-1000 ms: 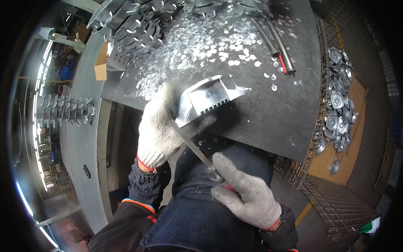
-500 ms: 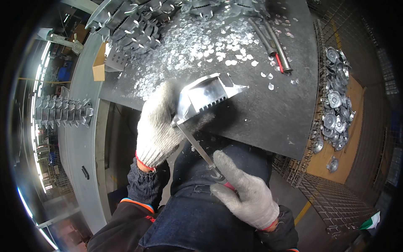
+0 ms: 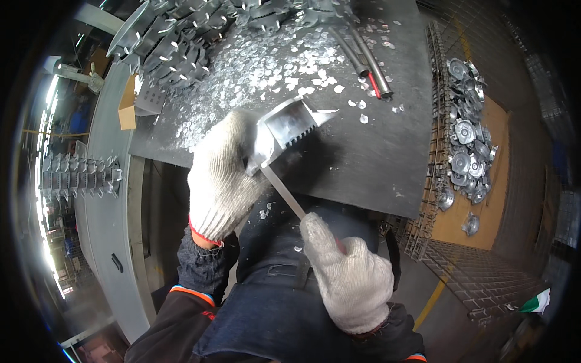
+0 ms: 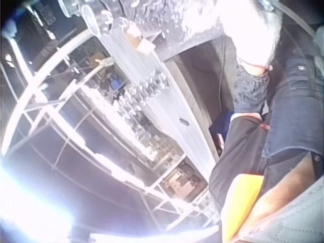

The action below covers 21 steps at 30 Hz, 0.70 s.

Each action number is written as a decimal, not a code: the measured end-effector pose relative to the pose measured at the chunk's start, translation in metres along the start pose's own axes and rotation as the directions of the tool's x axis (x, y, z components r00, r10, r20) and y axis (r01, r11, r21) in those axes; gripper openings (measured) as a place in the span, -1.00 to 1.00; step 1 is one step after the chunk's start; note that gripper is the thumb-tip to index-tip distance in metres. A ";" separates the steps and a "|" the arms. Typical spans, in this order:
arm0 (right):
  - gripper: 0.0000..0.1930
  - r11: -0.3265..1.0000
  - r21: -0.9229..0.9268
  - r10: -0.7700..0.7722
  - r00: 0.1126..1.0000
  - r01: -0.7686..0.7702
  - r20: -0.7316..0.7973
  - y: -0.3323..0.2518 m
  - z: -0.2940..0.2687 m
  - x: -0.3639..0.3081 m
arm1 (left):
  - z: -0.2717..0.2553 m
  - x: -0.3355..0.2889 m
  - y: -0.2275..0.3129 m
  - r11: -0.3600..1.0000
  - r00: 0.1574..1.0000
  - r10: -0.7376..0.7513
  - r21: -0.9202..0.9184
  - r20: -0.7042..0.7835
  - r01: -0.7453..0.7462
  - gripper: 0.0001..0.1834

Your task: The person smooths and deburrs aluminum metal castings at an industrial workbench using a hand file.

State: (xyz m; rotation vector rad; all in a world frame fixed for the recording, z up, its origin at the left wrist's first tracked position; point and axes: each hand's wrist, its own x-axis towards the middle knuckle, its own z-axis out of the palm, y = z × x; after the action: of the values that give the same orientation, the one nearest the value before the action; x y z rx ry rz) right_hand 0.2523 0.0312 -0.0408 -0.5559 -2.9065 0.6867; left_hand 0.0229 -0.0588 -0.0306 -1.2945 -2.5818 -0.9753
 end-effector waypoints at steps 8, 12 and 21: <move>-0.15 0.693 0.699 -0.103 0.984 0.174 -0.144 0.015 0.014 0.008 | -0.002 -0.002 -0.001 1.000 1.000 -0.020 0.021 0.020 0.020 -0.56; -0.14 0.446 0.887 -0.133 0.971 -0.121 0.199 0.028 -0.001 0.012 | 0.000 -0.005 -0.006 1.000 1.000 -0.029 0.002 0.010 0.029 -0.53; -0.22 -0.323 0.750 -0.381 0.804 -0.578 0.456 0.036 0.006 0.022 | 0.003 -0.010 -0.012 0.996 0.997 -0.079 -0.047 0.007 0.079 -0.46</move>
State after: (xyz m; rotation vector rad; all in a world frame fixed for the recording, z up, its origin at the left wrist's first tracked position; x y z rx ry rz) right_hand 0.2420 0.0667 -0.0619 -0.2623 -1.0077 3.2441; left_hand 0.0208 -0.0696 -0.0427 -1.2153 -2.6474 -1.0540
